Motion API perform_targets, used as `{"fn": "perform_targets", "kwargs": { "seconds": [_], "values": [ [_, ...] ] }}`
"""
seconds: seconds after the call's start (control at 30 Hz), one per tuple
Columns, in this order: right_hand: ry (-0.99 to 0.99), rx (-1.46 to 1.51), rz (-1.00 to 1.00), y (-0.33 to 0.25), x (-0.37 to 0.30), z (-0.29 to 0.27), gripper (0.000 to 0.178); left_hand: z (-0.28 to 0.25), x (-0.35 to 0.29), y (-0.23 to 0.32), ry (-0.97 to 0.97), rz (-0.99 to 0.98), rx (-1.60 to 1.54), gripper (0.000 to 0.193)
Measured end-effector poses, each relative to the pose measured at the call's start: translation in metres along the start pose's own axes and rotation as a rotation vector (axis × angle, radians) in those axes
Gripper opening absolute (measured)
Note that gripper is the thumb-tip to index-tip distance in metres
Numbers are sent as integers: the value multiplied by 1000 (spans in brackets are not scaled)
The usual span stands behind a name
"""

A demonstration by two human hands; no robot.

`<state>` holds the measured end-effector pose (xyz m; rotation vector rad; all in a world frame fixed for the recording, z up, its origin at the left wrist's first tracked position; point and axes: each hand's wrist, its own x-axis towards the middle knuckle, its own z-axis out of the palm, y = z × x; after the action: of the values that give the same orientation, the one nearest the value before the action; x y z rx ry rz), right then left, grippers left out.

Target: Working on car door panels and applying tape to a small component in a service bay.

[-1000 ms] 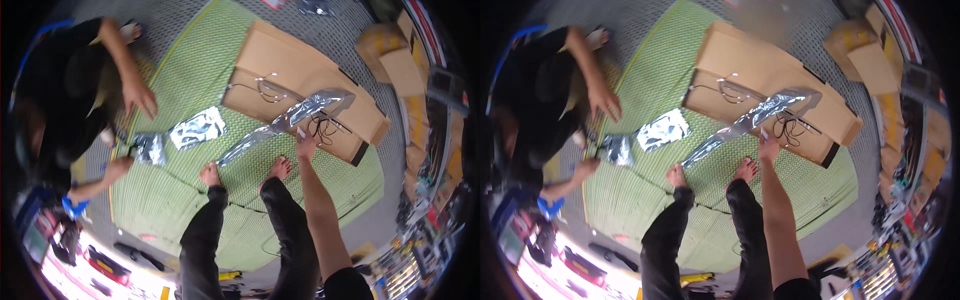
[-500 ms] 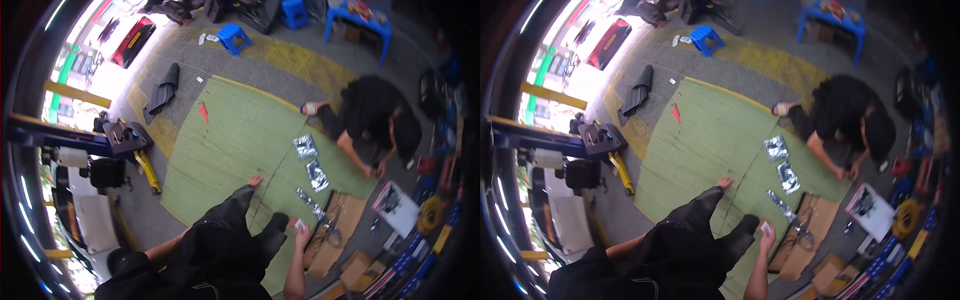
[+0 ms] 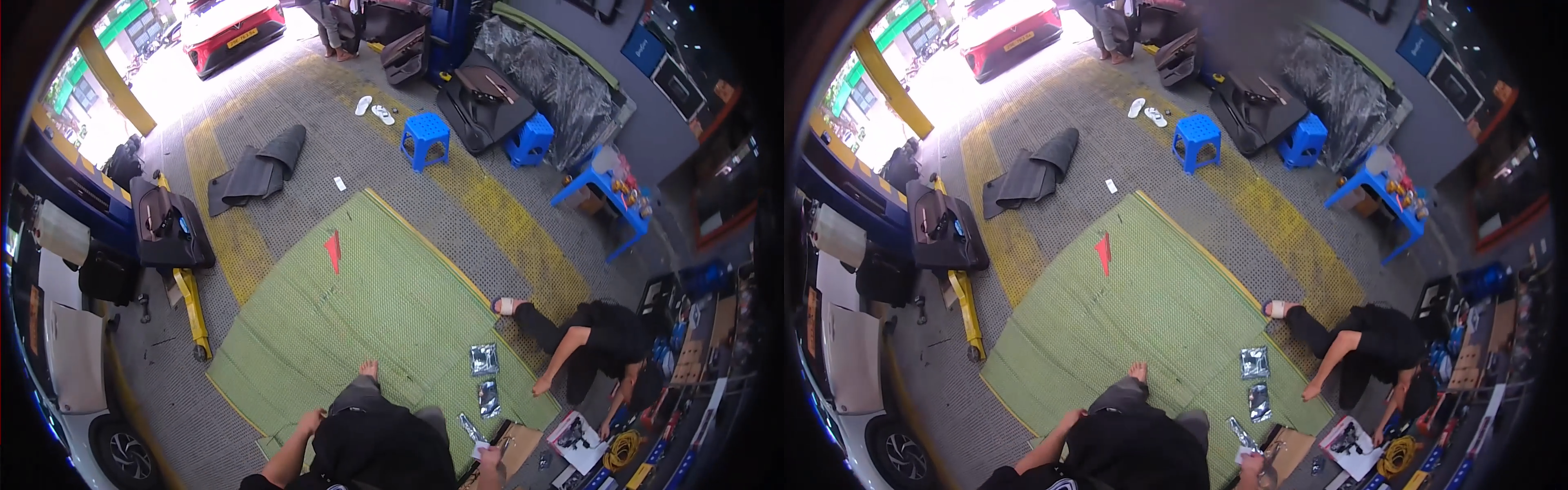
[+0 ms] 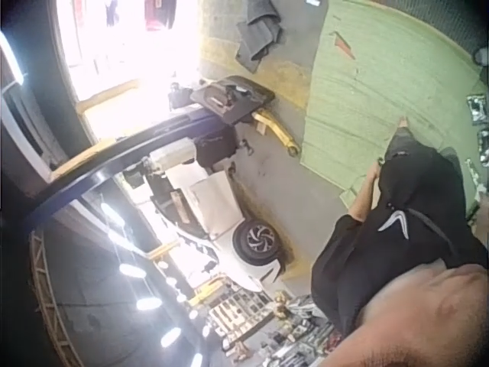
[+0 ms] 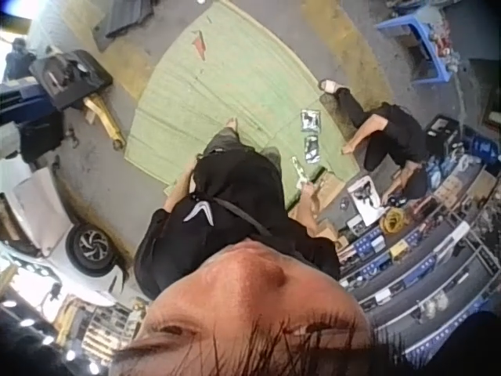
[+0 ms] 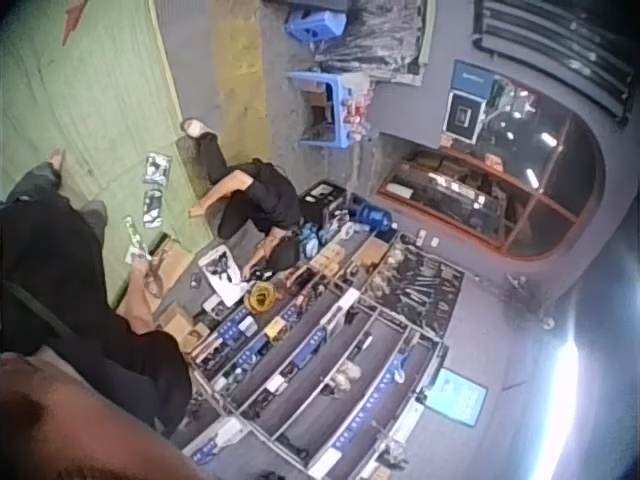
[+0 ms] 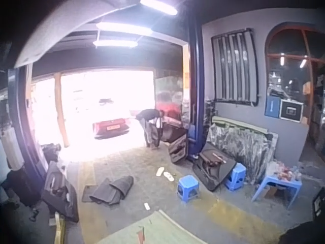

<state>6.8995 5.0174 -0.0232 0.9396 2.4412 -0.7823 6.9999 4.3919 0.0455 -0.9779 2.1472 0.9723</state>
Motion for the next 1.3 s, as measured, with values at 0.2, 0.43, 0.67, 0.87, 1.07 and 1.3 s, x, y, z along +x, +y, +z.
{"fn": "perform_targets", "kwargs": {
  "seconds": [0.2, 0.43, 0.67, 0.87, 1.07, 1.3],
  "values": [
    [-264, -194, -317, -389, -37, 75, 22, -156, 143, 103, 294, -77, -415, 40],
    [-220, 148, -386, -665, 102, 166, 14, -289, 325, 262, 162, 94, -547, 36],
    [-306, 75, -596, -1055, 154, 213, 21, -485, 443, 465, 191, 137, -866, 31],
    [-518, 189, -1241, -1381, 115, 278, 36, -656, 603, 643, -214, 238, -1395, 41],
    [-675, 213, -1361, -1596, 152, 345, 57, -819, 791, 732, -149, 198, -1334, 38],
    [-681, 246, -834, -1777, 381, 431, 38, -965, 977, 735, 318, 160, -789, 38]
  ]
}}
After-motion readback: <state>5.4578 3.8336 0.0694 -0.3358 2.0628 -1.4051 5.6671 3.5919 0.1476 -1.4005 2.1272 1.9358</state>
